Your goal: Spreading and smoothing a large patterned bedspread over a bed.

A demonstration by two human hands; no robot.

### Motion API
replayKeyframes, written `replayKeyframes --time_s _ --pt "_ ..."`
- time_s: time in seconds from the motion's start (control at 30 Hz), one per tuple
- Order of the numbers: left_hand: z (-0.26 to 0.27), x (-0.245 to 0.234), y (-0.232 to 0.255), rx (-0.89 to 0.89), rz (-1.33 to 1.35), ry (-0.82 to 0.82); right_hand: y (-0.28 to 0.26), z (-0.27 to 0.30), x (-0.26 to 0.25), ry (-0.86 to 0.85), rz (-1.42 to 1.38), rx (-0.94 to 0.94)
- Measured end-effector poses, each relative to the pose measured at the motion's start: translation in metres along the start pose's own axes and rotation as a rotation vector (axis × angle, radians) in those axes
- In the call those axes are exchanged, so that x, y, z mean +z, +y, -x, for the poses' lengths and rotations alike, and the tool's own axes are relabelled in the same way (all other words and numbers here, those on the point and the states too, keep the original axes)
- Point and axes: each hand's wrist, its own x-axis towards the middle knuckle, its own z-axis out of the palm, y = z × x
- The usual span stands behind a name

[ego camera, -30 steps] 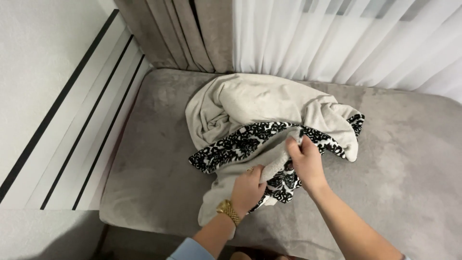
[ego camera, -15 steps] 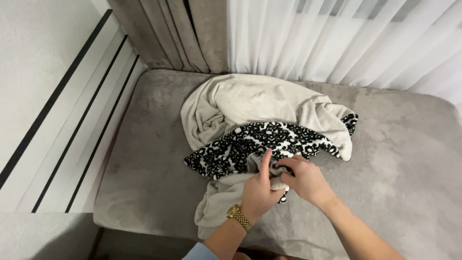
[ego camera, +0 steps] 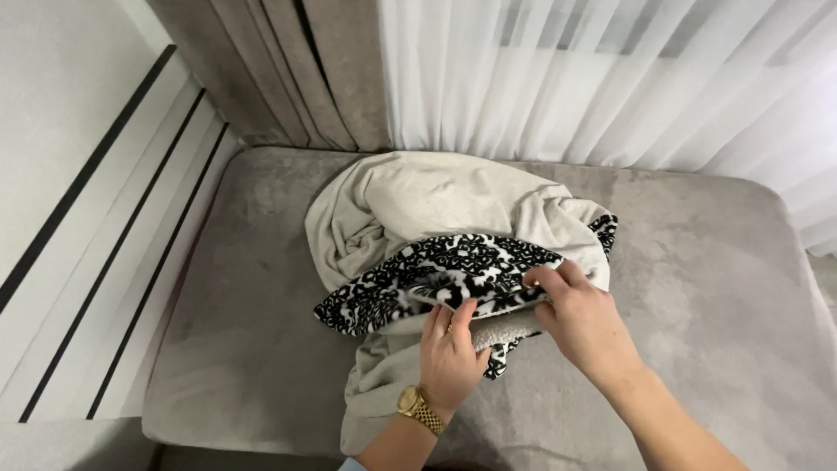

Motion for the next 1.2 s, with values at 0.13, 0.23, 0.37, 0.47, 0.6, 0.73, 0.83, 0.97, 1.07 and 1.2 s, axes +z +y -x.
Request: replayKeyframes --time_s 0.13,0.23,0.37,0.47,0.6,0.73,0.83,0.97,1.07,1.2 --pt "-0.005 0.006 -0.001 0.01 -0.001 0.116 -0.007 0.006 -0.032 -0.112 -0.248 -0.045" --pt "-0.01 0.005 -0.01 -0.13 0.146 -0.013 0.007 0.008 -0.024 -0.076 -0.295 -0.467" --pt "-0.023 -0.01 -0.003 -0.181 0.237 -0.066 0.026 0.008 -0.003 -0.003 0.064 -0.57" --pt "-0.026 -0.006 -0.003 -0.194 0.199 -0.088 0.039 0.003 -0.009 0.037 0.104 -0.584" --pt "-0.03 0.001 -0.006 -0.325 0.206 -0.206 0.033 0.0 -0.031 0.183 0.058 -0.664" --pt "-0.01 0.026 -0.024 -0.363 0.194 -0.296 0.034 0.009 -0.055 0.21 0.034 -0.701" --pt "-0.002 0.024 -0.024 -0.348 0.263 -0.419 0.039 0.017 -0.076 0.124 0.062 -0.722" --pt "0.011 0.023 -0.028 -0.574 0.289 -0.737 0.058 0.031 -0.09 0.147 0.085 -0.698" --pt "0.025 0.032 -0.046 -0.625 0.231 -0.706 0.076 0.042 -0.101 0.143 0.112 -0.626" --pt "0.049 0.045 -0.08 -0.596 0.155 -0.577 0.099 0.049 -0.116 0.211 0.106 -0.544"
